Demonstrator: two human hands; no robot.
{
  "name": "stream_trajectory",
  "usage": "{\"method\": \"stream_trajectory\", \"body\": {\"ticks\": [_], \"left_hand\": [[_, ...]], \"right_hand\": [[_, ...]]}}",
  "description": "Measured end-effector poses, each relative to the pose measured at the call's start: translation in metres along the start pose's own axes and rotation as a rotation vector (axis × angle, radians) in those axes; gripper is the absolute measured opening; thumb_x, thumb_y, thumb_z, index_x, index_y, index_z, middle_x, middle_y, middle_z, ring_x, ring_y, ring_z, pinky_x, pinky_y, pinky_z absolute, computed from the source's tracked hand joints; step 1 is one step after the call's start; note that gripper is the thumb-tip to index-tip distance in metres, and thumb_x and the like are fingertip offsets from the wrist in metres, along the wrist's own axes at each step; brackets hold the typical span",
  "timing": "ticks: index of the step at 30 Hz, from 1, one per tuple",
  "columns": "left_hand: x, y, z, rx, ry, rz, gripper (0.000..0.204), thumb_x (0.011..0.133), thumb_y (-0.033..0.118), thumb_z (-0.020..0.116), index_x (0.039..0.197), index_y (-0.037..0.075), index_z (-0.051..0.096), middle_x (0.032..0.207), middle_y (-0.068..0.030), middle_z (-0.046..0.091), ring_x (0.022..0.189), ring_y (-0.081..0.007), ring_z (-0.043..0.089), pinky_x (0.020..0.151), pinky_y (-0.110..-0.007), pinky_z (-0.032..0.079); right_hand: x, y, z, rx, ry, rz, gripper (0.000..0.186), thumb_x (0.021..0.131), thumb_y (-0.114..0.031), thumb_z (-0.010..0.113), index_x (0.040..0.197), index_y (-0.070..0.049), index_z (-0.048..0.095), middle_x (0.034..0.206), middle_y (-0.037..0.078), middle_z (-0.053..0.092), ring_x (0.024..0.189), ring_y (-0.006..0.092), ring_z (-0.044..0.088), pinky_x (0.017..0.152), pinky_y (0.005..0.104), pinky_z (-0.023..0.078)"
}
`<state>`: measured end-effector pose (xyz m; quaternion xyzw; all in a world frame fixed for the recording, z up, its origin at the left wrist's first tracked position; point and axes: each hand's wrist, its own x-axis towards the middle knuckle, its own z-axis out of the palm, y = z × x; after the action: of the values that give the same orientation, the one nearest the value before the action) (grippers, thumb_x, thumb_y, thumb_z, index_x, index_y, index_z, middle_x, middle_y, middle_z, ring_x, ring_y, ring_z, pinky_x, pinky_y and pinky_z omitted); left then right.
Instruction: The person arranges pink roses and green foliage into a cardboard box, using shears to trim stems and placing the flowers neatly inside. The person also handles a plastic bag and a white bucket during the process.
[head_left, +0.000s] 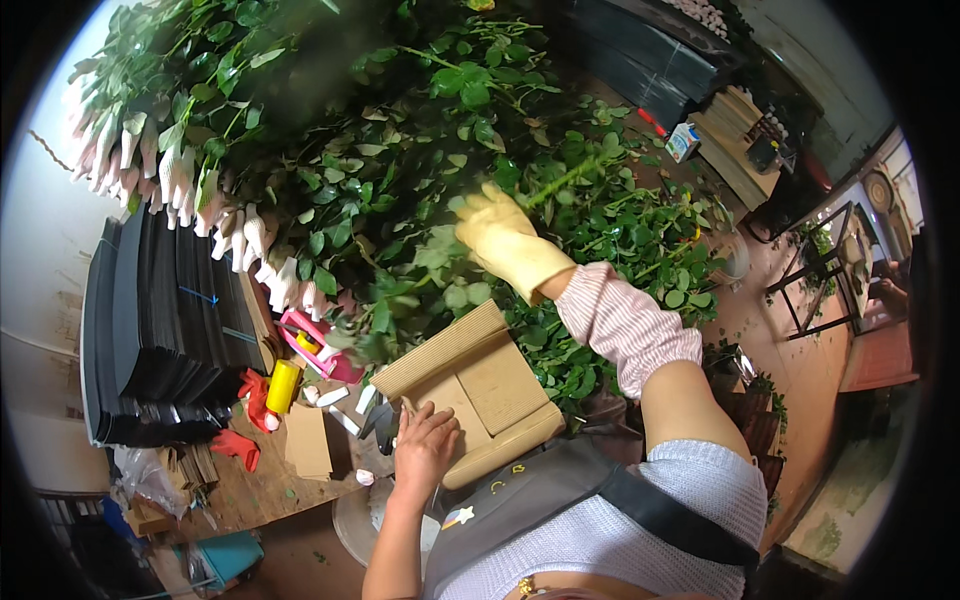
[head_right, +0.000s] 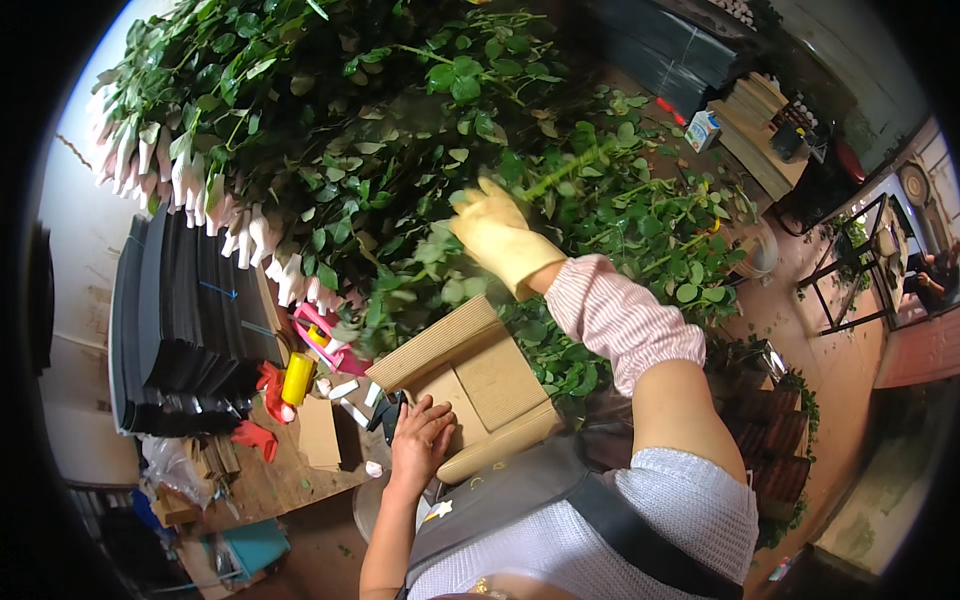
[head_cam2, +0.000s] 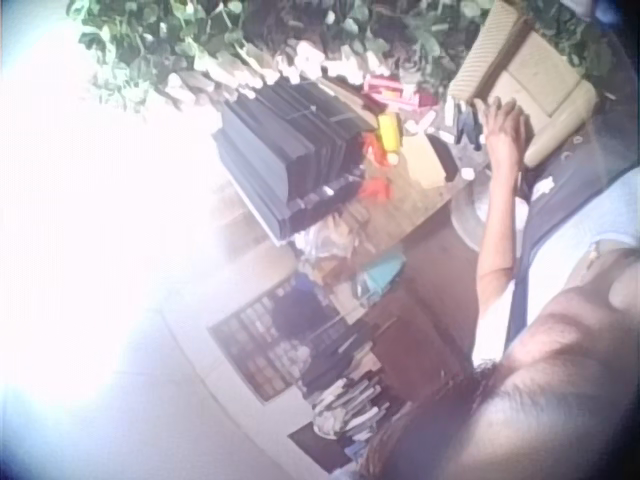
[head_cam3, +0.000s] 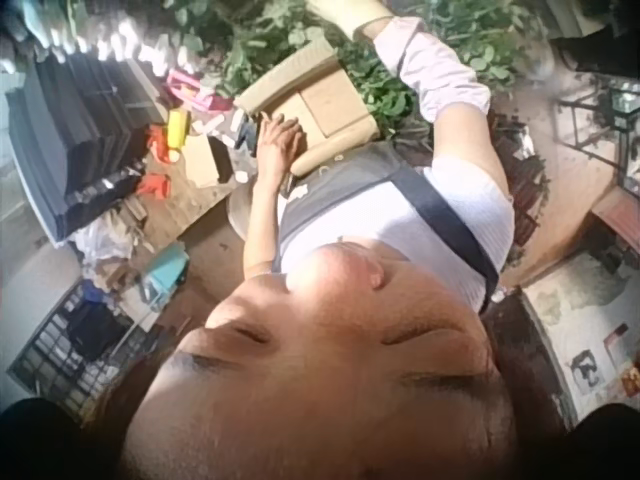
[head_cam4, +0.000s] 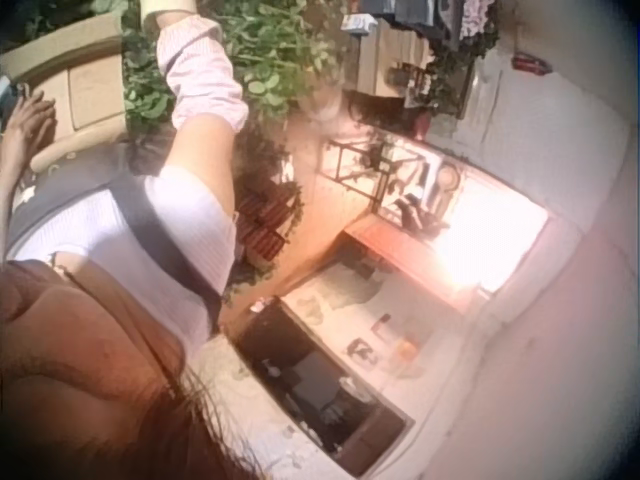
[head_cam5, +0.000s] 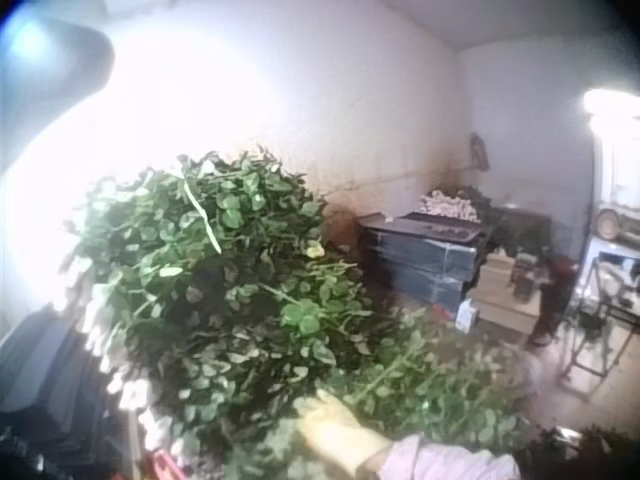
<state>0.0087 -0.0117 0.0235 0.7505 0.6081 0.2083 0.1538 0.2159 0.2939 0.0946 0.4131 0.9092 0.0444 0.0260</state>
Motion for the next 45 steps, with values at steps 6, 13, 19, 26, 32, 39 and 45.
{"method": "stream_trajectory", "body": {"ticks": [6, 13, 19, 26, 32, 39, 45], "left_hand": [[0.005, -0.002, 0.002, -0.018, -0.021, 0.039, 0.019, 0.088, 0.013, 0.078, 0.107, 0.011, 0.078, 0.12, -0.0052, 0.074, 0.13, -0.0313, 0.062, 0.117, -0.057, 0.038], [0.004, -0.007, 0.002, -0.026, -0.073, 0.054, 0.023, 0.089, 0.016, 0.077, 0.111, 0.01, 0.076, 0.125, -0.0052, 0.072, 0.132, -0.0317, 0.06, 0.12, -0.059, 0.033], [0.0, -0.004, -0.014, -0.248, -0.11, -0.092, 0.069, 0.079, 0.035, 0.088, 0.136, 0.005, 0.063, 0.137, -0.0191, 0.065, 0.139, -0.0377, 0.052, 0.122, -0.057, 0.028], [-0.009, -0.013, -0.003, -0.386, -0.072, -0.23, 0.127, 0.064, 0.044, 0.097, 0.163, 0.007, 0.026, 0.151, -0.0225, 0.053, 0.147, -0.0444, 0.04, 0.126, -0.053, 0.02], [-0.006, -0.011, -0.004, -0.207, -0.126, -0.041, 0.078, 0.075, 0.029, 0.091, 0.145, 0.012, 0.06, 0.138, -0.012, 0.063, 0.136, -0.0391, 0.054, 0.121, -0.06, 0.025], [0.008, 0.0, -0.018, -0.256, -0.208, -0.047, 0.053, 0.079, 0.019, 0.084, 0.13, 0.016, 0.071, 0.132, -0.0134, 0.059, 0.134, -0.0395, 0.049, 0.118, -0.055, 0.032], [0.011, 0.002, -0.024, -0.276, -0.281, -0.024, 0.042, 0.081, 0.022, 0.084, 0.121, 0.016, 0.074, 0.135, -0.017, 0.053, 0.132, -0.0367, 0.045, 0.113, -0.046, 0.038]], "right_hand": [[-0.045, 0.025, -0.029, 0.026, 0.488, -0.054, 0.027, 0.078, -0.017, 0.08, 0.105, -0.017, 0.075, 0.126, 0.002, 0.07, 0.132, 0.0226, 0.058, 0.126, 0.0468, 0.03], [-0.099, 0.056, -0.062, 0.146, 0.753, -0.009, 0.036, 0.076, -0.001, 0.071, 0.11, -0.013, 0.075, 0.114, 0.006, 0.074, 0.115, 0.0262, 0.066, 0.122, 0.0499, 0.034], [-0.166, 0.046, -0.063, 0.457, 0.602, -0.19, 0.038, 0.073, 0.0, 0.074, 0.109, -0.013, 0.073, 0.101, 0.01, 0.073, 0.096, 0.0371, 0.068, 0.087, 0.0467, 0.055], [-0.251, 0.064, 0.019, 0.687, -0.085, -0.089, 0.032, 0.076, 0.001, 0.077, 0.106, -0.01, 0.076, 0.093, 0.015, 0.072, 0.086, 0.0386, 0.069, 0.074, 0.0464, 0.055], [-0.24, 0.068, 0.016, 0.337, -0.332, -0.201, 0.034, 0.077, -0.012, 0.081, 0.11, -0.015, 0.078, 0.098, 0.009, 0.076, 0.096, 0.0343, 0.072, 0.08, 0.0453, 0.058], [-0.084, 0.027, -0.042, 0.122, -0.196, 0.052, 0.036, 0.091, -0.018, 0.07, 0.126, -0.012, 0.069, 0.118, 0.014, 0.071, 0.106, 0.0323, 0.07, 0.092, 0.0465, 0.057], [0.009, 0.024, 0.049, -0.093, -0.192, 0.071, 0.021, 0.09, -0.011, 0.068, 0.107, -0.017, 0.078, 0.114, 0.007, 0.075, 0.121, 0.024, 0.066, 0.123, 0.0472, 0.035]]}}
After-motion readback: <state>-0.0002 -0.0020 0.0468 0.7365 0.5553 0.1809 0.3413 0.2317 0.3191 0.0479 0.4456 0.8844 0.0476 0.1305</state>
